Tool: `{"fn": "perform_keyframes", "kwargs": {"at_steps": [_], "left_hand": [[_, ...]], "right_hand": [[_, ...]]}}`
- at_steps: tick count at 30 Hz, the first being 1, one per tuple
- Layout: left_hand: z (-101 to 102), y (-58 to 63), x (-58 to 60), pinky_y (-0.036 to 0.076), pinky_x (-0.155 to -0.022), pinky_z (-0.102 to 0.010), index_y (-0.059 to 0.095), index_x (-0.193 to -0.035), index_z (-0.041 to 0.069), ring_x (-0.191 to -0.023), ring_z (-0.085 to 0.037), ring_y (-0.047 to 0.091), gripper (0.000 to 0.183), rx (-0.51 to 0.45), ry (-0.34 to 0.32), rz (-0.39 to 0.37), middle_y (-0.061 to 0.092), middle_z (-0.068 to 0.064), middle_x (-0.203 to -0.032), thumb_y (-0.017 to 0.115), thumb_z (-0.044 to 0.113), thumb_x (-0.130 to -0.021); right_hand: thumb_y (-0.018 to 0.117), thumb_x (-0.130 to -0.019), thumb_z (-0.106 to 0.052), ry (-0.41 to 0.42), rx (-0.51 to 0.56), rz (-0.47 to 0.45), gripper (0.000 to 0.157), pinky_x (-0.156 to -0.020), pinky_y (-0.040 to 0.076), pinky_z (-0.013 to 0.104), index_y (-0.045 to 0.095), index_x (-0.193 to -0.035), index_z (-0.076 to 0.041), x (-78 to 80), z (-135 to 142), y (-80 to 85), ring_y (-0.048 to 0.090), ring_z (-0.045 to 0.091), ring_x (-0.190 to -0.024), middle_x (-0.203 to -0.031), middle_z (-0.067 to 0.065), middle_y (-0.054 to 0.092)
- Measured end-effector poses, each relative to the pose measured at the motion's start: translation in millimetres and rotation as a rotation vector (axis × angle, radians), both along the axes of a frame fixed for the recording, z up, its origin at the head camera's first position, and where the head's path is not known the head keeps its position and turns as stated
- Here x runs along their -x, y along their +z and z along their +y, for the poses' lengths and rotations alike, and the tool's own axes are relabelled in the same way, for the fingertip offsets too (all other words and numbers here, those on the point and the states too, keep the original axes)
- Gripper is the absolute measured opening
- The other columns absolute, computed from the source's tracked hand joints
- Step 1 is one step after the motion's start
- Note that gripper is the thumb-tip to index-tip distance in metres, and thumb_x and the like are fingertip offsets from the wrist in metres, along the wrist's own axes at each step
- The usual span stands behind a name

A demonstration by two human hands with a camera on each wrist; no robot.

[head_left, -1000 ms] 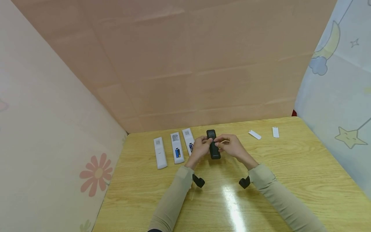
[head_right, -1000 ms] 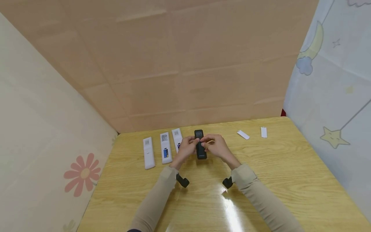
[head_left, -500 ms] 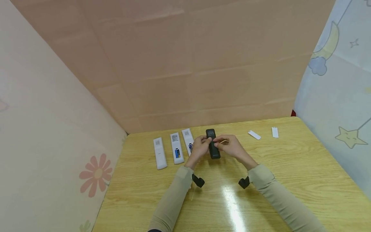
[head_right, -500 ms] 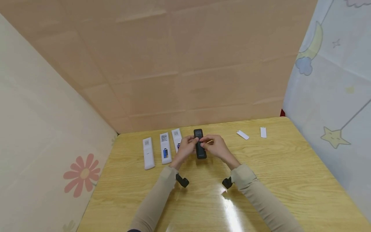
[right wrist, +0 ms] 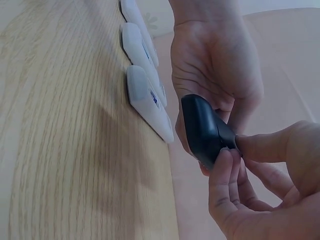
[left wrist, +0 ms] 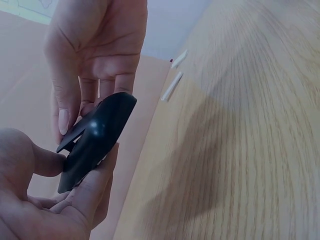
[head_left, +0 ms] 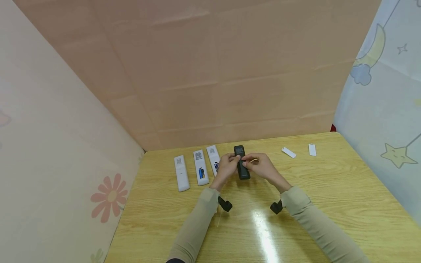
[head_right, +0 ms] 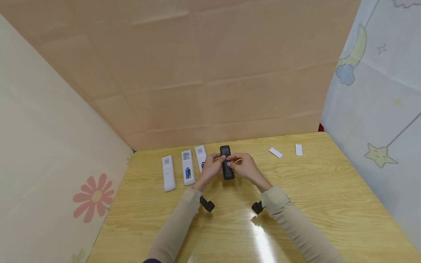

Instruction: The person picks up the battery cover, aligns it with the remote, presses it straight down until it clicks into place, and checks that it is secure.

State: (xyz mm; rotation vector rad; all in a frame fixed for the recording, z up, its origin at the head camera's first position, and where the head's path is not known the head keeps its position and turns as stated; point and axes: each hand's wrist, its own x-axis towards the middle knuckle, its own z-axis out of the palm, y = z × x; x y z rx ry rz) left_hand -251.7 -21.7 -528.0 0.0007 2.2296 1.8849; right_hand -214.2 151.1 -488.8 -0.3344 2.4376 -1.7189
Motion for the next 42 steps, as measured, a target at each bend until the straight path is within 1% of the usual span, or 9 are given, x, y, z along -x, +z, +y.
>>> {"fn": "perform_keyframes", "kwargs": {"at_steps": [2,6,10,16,21,25,29,35,42], "left_hand": [[0.5,-0.4,0.4,0.061,-0.072,-0.038,0.058,-0.136,0.007,-0.092,-0.018,0.07,0.047,-0.005,0.002,0.0,0.069,-0.008,-0.12,0.059,0.039,-0.102],[0.7,-1.4,1.2,0.061,-0.072,-0.038,0.059,-0.135,0.008,-0.091,-0.018,0.07,0.046,-0.011,0.001,0.006,0.069,-0.008,-0.118,0.059,0.039,-0.102],[-0.3,-1.5,-0.1,0.06,-0.075,-0.041,0.06,-0.132,0.008,-0.092,-0.018,0.069,0.044,-0.017,-0.013,0.023,0.07,-0.007,-0.116,0.058,0.04,-0.102],[-2.2,0.3,-3.8,0.06,-0.074,-0.039,0.06,-0.131,0.008,-0.093,-0.018,0.069,0.043,-0.031,-0.032,0.039,0.069,-0.005,-0.114,0.057,0.04,-0.102],[-1.8,2.8,-4.6,0.06,-0.074,-0.039,0.059,-0.133,0.008,-0.095,-0.018,0.068,0.045,-0.023,-0.023,0.042,0.068,-0.006,-0.117,0.057,0.041,-0.102],[-0.1,4.0,-4.6,0.06,-0.076,-0.04,0.058,-0.135,0.008,-0.098,-0.018,0.068,0.047,-0.01,-0.009,0.035,0.067,-0.007,-0.121,0.058,0.041,-0.102],[2.1,3.9,-4.6,0.06,-0.079,-0.04,0.06,-0.133,0.008,-0.098,-0.018,0.069,0.043,-0.001,0.005,0.035,0.068,-0.007,-0.118,0.058,0.039,-0.102],[4.3,2.6,-4.9,0.06,-0.079,-0.039,0.062,-0.13,0.01,-0.095,-0.017,0.069,0.039,0.008,0.021,0.034,0.07,-0.005,-0.114,0.059,0.038,-0.102],[5.9,4.1,-4.5,0.06,-0.077,-0.037,0.063,-0.128,0.01,-0.094,-0.017,0.069,0.038,0.015,0.043,0.031,0.07,-0.004,-0.111,0.06,0.037,-0.102]], "right_hand": [[0.063,-0.1,-0.012,-0.012,-0.006,0.002,0.029,-0.084,0.058,0.051,0.066,-0.125,0.001,4.5,1.5,-8.9,0.066,0.039,-0.108,-0.139,0.024,0.055],[0.066,-0.099,-0.016,-0.026,-0.017,0.022,0.028,-0.084,0.057,0.052,0.069,-0.124,-0.004,6.6,2.9,-15.1,0.068,0.035,-0.106,-0.138,0.021,0.057],[0.067,-0.098,-0.017,-0.025,-0.031,0.046,0.027,-0.084,0.057,0.052,0.069,-0.122,-0.005,5.7,3.5,-16.3,0.067,0.035,-0.106,-0.135,0.019,0.059],[0.069,-0.096,-0.018,-0.031,-0.071,0.071,0.026,-0.081,0.058,0.043,0.07,-0.12,-0.006,4.1,3.6,-15.8,0.067,0.032,-0.103,-0.126,0.016,0.064],[0.072,-0.095,-0.017,-0.05,-0.081,0.079,0.026,-0.079,0.057,0.04,0.071,-0.118,-0.008,4.1,2.3,-14.0,0.067,0.03,-0.099,-0.117,0.013,0.067],[0.072,-0.094,-0.017,-0.063,-0.077,0.076,0.025,-0.077,0.058,0.04,0.072,-0.117,-0.008,3.4,1.4,-12.5,0.067,0.029,-0.097,-0.114,0.013,0.067],[0.073,-0.094,-0.017,-0.072,-0.063,0.059,0.026,-0.077,0.058,0.043,0.072,-0.118,-0.007,2.4,0.9,-13.5,0.067,0.029,-0.095,-0.114,0.014,0.066],[0.073,-0.094,-0.018,-0.089,-0.044,0.03,0.029,-0.077,0.058,0.051,0.07,-0.121,-0.007,1.1,0.4,-18.1,0.067,0.028,-0.092,-0.11,0.017,0.064],[0.074,-0.093,-0.019,-0.107,-0.044,0.025,0.036,-0.071,0.057,0.046,0.064,-0.127,-0.009,3.5,1.8,-20.5,0.067,0.027,-0.088,-0.108,0.016,0.061]]}}
